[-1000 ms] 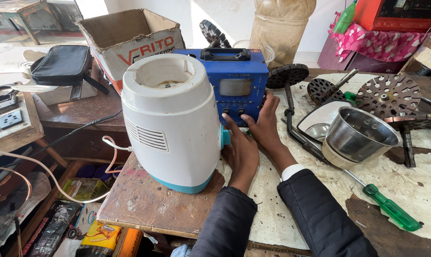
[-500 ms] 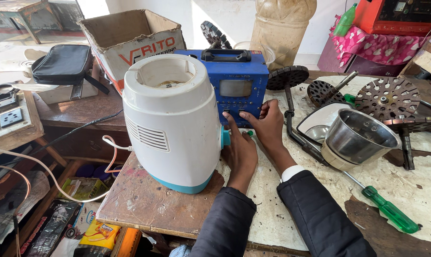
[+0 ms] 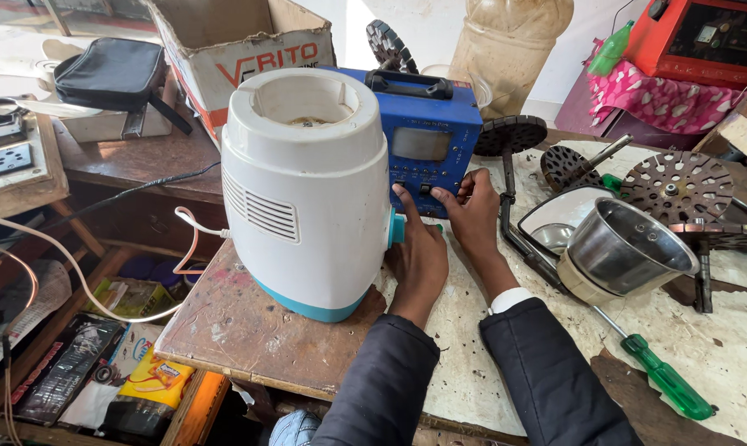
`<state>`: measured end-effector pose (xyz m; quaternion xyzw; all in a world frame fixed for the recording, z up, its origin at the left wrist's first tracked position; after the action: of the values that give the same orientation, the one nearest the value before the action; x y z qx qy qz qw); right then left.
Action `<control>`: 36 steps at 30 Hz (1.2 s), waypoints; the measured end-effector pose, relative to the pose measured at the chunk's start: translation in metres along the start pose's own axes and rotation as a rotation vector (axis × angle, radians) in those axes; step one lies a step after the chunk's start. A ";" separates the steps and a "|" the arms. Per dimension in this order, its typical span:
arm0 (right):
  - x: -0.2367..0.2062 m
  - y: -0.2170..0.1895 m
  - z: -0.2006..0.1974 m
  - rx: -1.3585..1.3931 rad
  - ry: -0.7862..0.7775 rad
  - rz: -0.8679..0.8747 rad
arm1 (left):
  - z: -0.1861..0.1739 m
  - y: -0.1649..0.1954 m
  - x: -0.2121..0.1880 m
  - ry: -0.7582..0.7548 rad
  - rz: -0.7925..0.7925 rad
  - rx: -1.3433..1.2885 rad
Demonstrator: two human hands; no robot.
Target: The person removes a metal container from a white appliance, then uses a screwdriver to open the back panel of a blue power box. They connect internal wires to a battery, close the panel, and test the device by pressing buttons on the front.
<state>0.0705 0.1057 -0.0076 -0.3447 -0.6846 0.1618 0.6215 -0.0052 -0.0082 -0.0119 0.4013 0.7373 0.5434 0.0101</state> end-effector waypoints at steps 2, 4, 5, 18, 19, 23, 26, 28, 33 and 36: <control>0.001 0.001 0.000 0.000 0.005 -0.034 | -0.002 0.002 0.000 0.041 0.037 0.068; 0.001 0.001 0.001 -0.025 -0.006 -0.031 | -0.004 0.004 0.001 0.024 0.039 0.111; 0.001 0.001 0.000 -0.040 -0.010 -0.030 | -0.004 0.005 0.001 -0.016 0.017 0.122; 0.001 -0.007 -0.001 -0.084 -0.047 -0.038 | 0.005 -0.005 0.000 0.163 0.241 0.123; 0.001 -0.008 -0.002 -0.082 -0.047 -0.032 | 0.005 -0.005 0.000 0.143 0.215 0.133; -0.001 -0.010 -0.001 -0.032 -0.050 -0.004 | 0.006 -0.003 0.004 0.114 0.170 0.180; -0.001 -0.012 0.000 -0.046 -0.046 -0.005 | 0.007 -0.001 0.005 0.104 0.174 0.223; 0.000 -0.012 0.001 -0.041 -0.051 0.003 | 0.007 0.000 0.005 0.092 0.178 0.227; -0.002 -0.013 0.000 -0.041 -0.061 0.021 | 0.004 0.002 0.004 0.024 0.147 0.190; -0.002 -0.014 0.000 -0.032 -0.059 0.036 | -0.002 0.002 0.002 0.020 0.142 0.153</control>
<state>0.0665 0.0940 -0.0002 -0.3621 -0.6988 0.1723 0.5923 -0.0063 -0.0079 -0.0085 0.4466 0.7466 0.4887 -0.0664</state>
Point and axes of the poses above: each hand's wrist, its own x-axis towards the middle knuckle, its own z-axis out of the palm, y = z × x, the point moved 1 cm from there along x, towards the middle knuckle, and after that the axes turned 11 degrees about y, right-handed, at the moved point
